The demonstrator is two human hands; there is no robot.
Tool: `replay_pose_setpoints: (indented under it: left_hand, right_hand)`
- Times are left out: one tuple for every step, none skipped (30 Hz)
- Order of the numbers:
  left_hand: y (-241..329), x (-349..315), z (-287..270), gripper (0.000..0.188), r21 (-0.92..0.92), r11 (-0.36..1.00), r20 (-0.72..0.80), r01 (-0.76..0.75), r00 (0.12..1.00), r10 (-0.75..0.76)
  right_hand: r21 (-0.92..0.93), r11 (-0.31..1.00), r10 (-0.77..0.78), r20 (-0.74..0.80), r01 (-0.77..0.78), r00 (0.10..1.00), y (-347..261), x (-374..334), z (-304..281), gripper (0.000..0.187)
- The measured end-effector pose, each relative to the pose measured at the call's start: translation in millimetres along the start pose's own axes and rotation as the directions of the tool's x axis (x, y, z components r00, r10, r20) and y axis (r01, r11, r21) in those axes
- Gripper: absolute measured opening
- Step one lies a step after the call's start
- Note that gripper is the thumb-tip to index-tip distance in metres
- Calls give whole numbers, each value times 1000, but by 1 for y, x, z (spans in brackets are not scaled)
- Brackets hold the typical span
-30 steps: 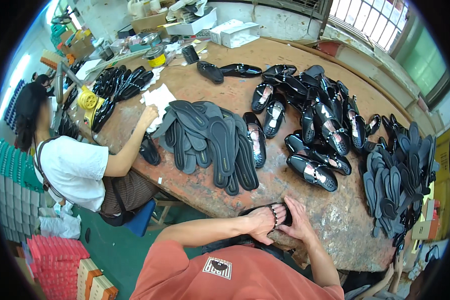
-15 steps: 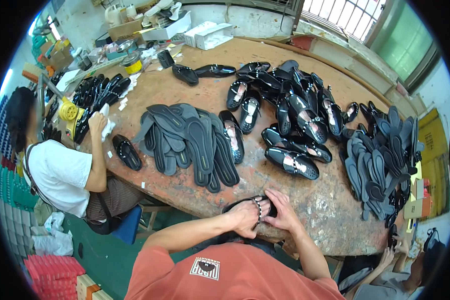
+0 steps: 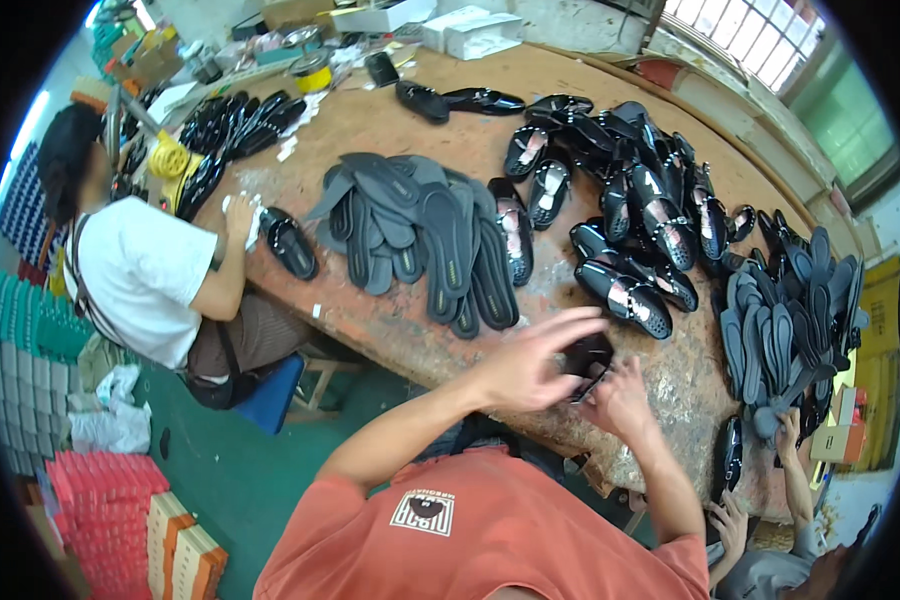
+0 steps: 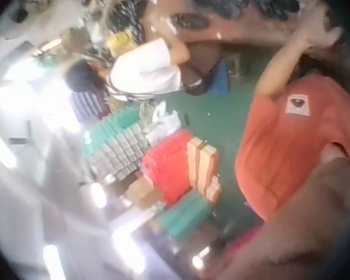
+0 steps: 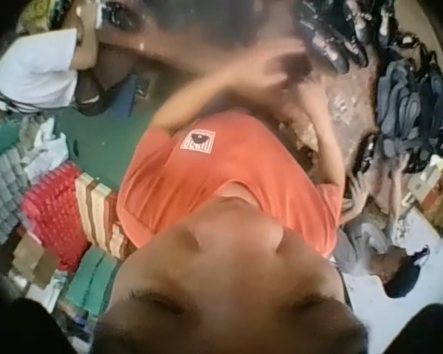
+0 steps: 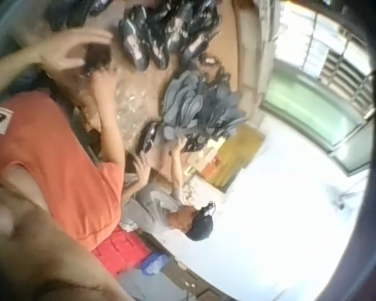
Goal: The person assembles black shoes by hand, inserting insoles into the shoe uppers and pressing them firmly into place. They handle the shoes one at a time, picking them from a pile, performing the assembly, and placing the finished units on the table.
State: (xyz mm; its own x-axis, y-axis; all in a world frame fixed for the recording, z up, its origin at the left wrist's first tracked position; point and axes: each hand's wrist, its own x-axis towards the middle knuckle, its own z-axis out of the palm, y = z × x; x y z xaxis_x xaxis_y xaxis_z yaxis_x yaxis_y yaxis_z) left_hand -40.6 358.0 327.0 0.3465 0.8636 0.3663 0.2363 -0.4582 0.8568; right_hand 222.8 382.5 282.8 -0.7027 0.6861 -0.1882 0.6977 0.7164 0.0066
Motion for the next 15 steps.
replay_pose_setpoints:
  left_hand:
    - [-1,14,17,69,-23,997,18,-69,997,69]
    - [1,24,37,63,28,994,5,-108,994,108]
    - [8,28,51,54,7,995,-29,-100,995,100]
    - [15,31,62,48,27,986,-38,-164,986,165]
    - [17,33,71,46,71,979,-33,-190,981,192]
    - [16,33,75,43,113,970,-27,-215,975,219]
    - [9,27,71,42,148,976,-83,-161,981,175]
    - [2,16,57,41,177,978,-143,-108,981,134]
    - [-4,3,39,39,213,976,-210,-47,973,92]
    - [-11,-14,12,34,182,969,-182,164,974,-131]
    - [-36,-35,-6,31,217,936,-97,276,961,-260]
    - [-66,-63,-6,26,403,862,-59,308,949,-311]
    - [-70,-75,-7,25,487,809,38,329,917,-397]
    - [-74,-87,-4,25,485,836,73,255,941,-329]
    - [-79,-91,-3,25,484,861,119,158,962,-244]
  right_hand:
    - [48,998,-40,-42,42,998,13,-8,4,39]
    - [98,991,-79,-94,88,992,22,-9,9,46]
    - [367,927,53,85,-81,995,17,-9,-12,62]
    - [352,935,-22,181,-44,983,21,-14,-7,66]
    - [350,937,-100,270,-1,957,21,-13,-10,70]
    - [269,963,-103,385,-4,917,17,-5,-11,67]
    - [185,983,-95,494,2,864,13,5,-14,63]
    - [96,995,-73,598,19,798,9,13,-25,60]
    - [10,998,-49,686,57,726,6,20,-34,57]
    - [215,953,-287,425,212,859,15,22,-50,41]
    - [317,913,-337,234,256,912,15,46,-59,38]
    - [414,853,-364,38,317,931,13,83,-70,36]
    - [276,882,-328,-220,381,919,-9,125,-79,32]
    - [226,906,-316,-200,358,927,-35,163,-94,39]
    - [51,864,-455,-350,502,819,-51,203,-92,42]
